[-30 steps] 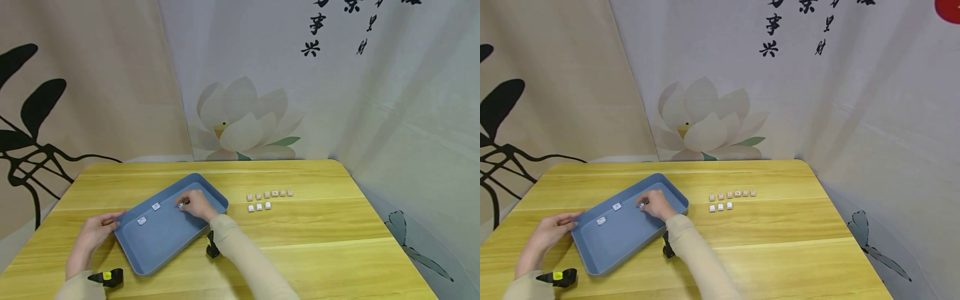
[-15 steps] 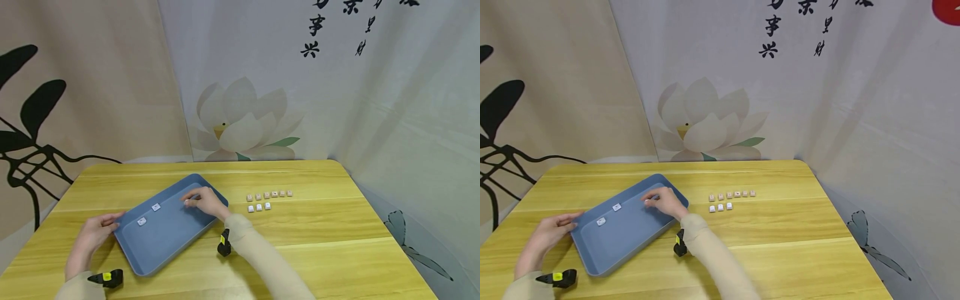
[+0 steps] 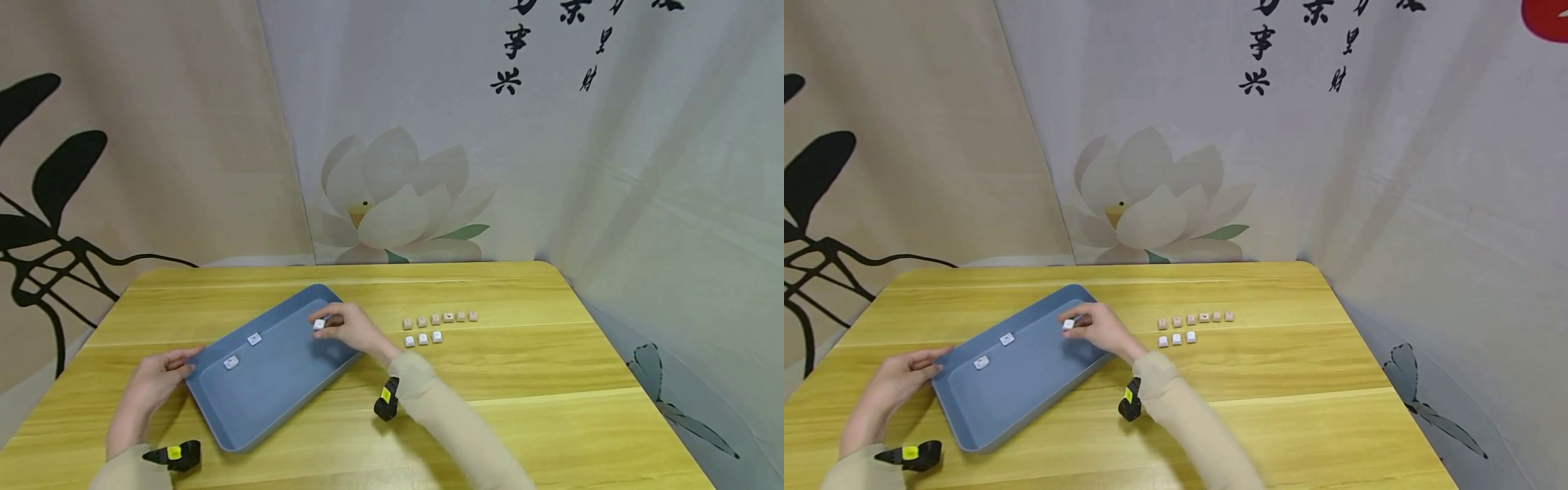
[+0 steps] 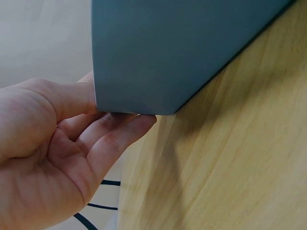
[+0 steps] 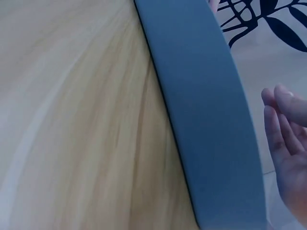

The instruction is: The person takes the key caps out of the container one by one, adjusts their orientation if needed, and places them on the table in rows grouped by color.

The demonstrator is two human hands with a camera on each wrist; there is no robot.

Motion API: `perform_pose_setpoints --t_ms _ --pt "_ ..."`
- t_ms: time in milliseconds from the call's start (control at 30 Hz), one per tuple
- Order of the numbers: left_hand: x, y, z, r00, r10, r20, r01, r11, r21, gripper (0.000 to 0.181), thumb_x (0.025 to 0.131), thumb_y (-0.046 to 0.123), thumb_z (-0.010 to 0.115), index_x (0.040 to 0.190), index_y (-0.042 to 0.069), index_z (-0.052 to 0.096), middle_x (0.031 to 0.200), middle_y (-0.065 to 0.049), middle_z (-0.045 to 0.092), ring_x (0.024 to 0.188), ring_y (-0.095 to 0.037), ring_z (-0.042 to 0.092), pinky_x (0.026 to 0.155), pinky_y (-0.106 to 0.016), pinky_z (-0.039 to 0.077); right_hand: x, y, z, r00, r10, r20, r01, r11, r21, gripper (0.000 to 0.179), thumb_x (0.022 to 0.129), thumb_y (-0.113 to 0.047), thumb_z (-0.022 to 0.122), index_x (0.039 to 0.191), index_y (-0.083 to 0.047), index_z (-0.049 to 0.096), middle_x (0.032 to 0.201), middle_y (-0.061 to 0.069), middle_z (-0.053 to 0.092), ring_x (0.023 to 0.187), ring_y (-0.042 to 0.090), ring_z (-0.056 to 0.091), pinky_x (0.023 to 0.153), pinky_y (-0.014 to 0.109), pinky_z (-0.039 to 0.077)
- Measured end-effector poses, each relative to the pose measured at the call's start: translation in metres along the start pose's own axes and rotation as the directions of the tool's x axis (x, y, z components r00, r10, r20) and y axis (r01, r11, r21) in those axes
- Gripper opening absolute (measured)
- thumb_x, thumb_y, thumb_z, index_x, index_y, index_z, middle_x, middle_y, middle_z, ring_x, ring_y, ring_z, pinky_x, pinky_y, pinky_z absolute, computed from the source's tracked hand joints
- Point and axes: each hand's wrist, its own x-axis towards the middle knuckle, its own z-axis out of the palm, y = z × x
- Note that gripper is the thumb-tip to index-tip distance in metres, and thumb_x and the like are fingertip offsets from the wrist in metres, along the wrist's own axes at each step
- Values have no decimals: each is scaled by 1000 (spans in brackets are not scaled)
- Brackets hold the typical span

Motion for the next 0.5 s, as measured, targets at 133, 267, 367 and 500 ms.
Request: perform_pose_setpoints --t_ms 133,267,367,500 --pt "0 0 0 1000 2 1 -2 1000 -3 42 93 4 54 134 -5 48 133 -34 46 121 -50 47 81 -40 56 -10 -4 -8 1000 -13 -25 12 1000 -15 28 85 -12 69 113 -9 69 105 9 70 87 11 67 72 18 52" --pt "0 0 0 1000 4 4 -4 1000 -10 42 93 3 53 134 -5 47 134 -33 45 122 -50 47 83 -42 55 -22 -7 -17 997 -9 -81 5 999 -49 24 81 -15 74 104 -13 70 102 7 70 83 7 63 70 20 52" --pt "0 0 0 1000 3 8 -3 1000 -7 42 94 3 51 134 -5 46 135 -33 44 123 -49 46 83 -41 56 -31 -8 -25 992 -2 -128 -5 998 -55 23 79 -16 77 100 -11 69 96 8 69 79 8 60 67 21 51" --pt "0 0 0 1000 4 13 -4 1000 -9 42 94 3 51 135 -6 46 136 -33 43 124 -50 45 82 -40 56 -43 -5 -36 984 -20 -176 10 998 -62 28 78 -16 77 101 -5 65 93 12 67 76 10 57 65 20 47"
